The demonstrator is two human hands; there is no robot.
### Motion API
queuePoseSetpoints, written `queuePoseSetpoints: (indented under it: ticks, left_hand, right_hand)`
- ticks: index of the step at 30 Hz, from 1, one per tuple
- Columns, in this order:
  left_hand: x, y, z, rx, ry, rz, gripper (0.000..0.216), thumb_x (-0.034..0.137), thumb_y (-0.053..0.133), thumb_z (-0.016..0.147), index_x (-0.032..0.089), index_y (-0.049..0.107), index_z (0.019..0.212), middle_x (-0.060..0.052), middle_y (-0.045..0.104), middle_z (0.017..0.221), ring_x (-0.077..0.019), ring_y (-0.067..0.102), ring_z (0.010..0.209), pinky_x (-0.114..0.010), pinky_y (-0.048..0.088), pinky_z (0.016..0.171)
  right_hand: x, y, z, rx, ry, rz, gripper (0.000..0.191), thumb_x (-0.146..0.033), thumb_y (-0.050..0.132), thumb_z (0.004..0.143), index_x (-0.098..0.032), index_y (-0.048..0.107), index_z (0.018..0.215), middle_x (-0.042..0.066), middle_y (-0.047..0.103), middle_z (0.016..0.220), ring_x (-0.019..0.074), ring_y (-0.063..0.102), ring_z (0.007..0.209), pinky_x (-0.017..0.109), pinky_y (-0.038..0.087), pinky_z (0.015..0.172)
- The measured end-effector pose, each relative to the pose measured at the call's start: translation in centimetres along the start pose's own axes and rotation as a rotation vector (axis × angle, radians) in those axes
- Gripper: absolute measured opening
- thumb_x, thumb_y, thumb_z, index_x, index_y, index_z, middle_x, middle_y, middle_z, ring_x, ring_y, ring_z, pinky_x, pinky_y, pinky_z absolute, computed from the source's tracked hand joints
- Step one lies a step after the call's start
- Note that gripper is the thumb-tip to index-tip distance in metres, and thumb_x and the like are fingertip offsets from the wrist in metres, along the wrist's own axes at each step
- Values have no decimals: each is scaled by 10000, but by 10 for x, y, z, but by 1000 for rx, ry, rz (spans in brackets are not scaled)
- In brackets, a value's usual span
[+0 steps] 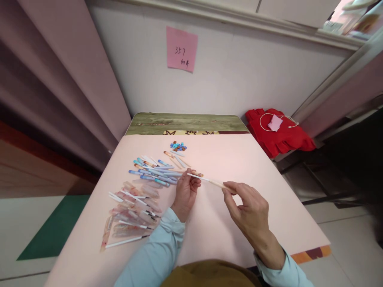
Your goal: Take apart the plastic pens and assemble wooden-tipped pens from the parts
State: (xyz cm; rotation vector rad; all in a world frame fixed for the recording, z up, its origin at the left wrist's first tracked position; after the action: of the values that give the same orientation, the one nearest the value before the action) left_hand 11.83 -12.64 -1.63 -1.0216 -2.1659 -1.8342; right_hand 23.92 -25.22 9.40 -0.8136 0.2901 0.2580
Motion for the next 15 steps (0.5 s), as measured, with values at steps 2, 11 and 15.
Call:
queuePoseSetpoints:
  ticks: [2,11,15]
  left_hand:
    - [1,1,-1,2,15,20,221,281,782,753,116,640,791,-20,711,687,-65,625,485,-127,511,461]
    - [2,-1,-3,87,128,271,351,412,786,715,128,606,819,-73,736,713,-127,664,502,-204,537,484]
    - [1,-2,-2,99,138,299,360,427,773,724,127,602,823,-63,727,717,-122,659,512,-204,531,489]
  right_hand:
    - [2,4,-2,-7,28,15,112,-214,580,900,-200,681,947,17,720,778,149,666,706,274,489,694]
    - [36,49,-31,-263,474,386,191,-340,577,890,-210,695,965,15,717,808,149,645,659,204,448,444]
    - [52,55,-38,-235,373,204,190,-321,583,881,-219,709,979,41,734,914,196,665,806,277,520,611]
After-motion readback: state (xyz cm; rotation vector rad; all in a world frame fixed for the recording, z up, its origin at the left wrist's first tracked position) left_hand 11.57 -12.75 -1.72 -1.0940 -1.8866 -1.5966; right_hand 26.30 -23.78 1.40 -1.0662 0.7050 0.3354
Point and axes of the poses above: each hand's wrist, its own z-axis towards the middle knuckle, its own y-axis out of the palm, x = y × z, the point moved 3 cm from there along z, towards the middle knuckle
